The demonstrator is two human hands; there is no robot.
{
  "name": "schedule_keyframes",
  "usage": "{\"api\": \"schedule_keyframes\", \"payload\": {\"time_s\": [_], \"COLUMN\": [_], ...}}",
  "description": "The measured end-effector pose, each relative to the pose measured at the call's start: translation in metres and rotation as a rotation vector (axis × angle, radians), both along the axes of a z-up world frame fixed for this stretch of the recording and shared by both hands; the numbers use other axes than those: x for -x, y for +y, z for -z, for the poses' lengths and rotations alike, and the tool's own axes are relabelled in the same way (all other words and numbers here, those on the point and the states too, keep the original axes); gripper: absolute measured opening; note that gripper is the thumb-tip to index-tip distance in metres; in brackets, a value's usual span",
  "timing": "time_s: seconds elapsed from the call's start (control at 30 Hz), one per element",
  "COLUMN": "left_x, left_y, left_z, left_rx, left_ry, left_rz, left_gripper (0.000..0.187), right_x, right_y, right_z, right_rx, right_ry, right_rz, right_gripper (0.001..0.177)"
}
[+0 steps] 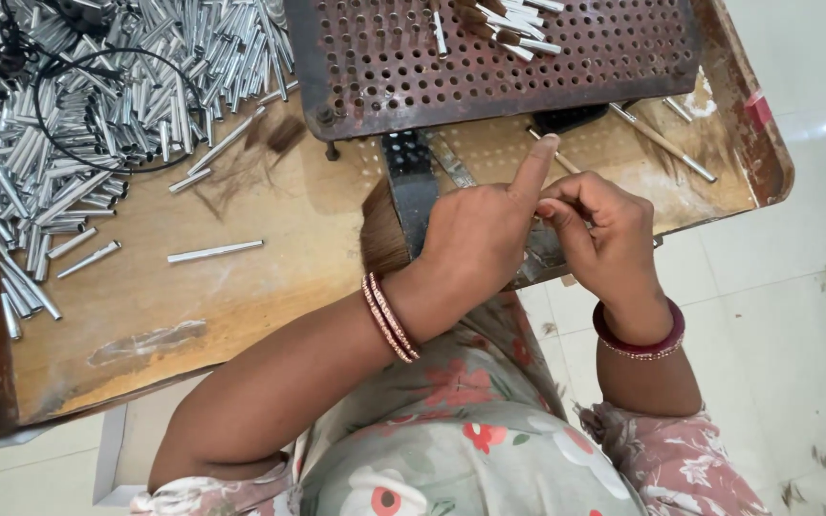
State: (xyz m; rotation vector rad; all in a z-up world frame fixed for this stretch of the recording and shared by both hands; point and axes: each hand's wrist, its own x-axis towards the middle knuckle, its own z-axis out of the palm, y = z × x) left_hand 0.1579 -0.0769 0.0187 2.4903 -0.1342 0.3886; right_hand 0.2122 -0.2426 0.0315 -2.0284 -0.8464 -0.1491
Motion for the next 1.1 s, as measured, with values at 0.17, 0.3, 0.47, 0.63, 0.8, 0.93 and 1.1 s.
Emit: {"api": "schedule_keyframes", "payload": {"time_s": [0.17,0.3,0.47,0.63,0.8,0.93,1.1], "left_x": [0.002,0.004,0.007,0.029,0.079,0.109,0.124], "left_y": [-0.003,-0.006,-0.005,0.003,0.028,0.043,0.054], "left_z": [0.008,0.003,0.005,-0.004,-0.054,-0.055,-0.028], "left_rx": [0.007,-0.037,0.026,0.084,0.160,0.276,0.545], "left_ry": [-0.079,-0.055,-0.084,-0.274,-0.371,-0.495,-0.498], "left_rz": [0.050,0.038,0.027,0.028,0.023,-0.070,-0.248], "left_gripper": [0.081,0.084,0.081,0.092,0.083,0.040,0.012], "right_x": [-0.004,-0.005,0.015,0.021,0.023,0.014,0.011], "right_y": [-0.003,-0.013,-0.016,-0.020,-0.015,-0.011,0.006], "right_z": [-0.020,-0.023,-0.017,0.006,0.008,0.012,0.017], "right_rx": [0.175,0.254,0.160,0.291,0.372,0.060,0.064], "right_ry": [-0.082,-0.121,-0.262,-0.550,-0.659,-0.410,-0.247], "right_rz": [-0.108,-0.147,-0.193,-0.096,-0.001,0.043,0.008], "right_gripper": [0.006,0.016,0.065,0.089,0.082,0.061,0.026]}}
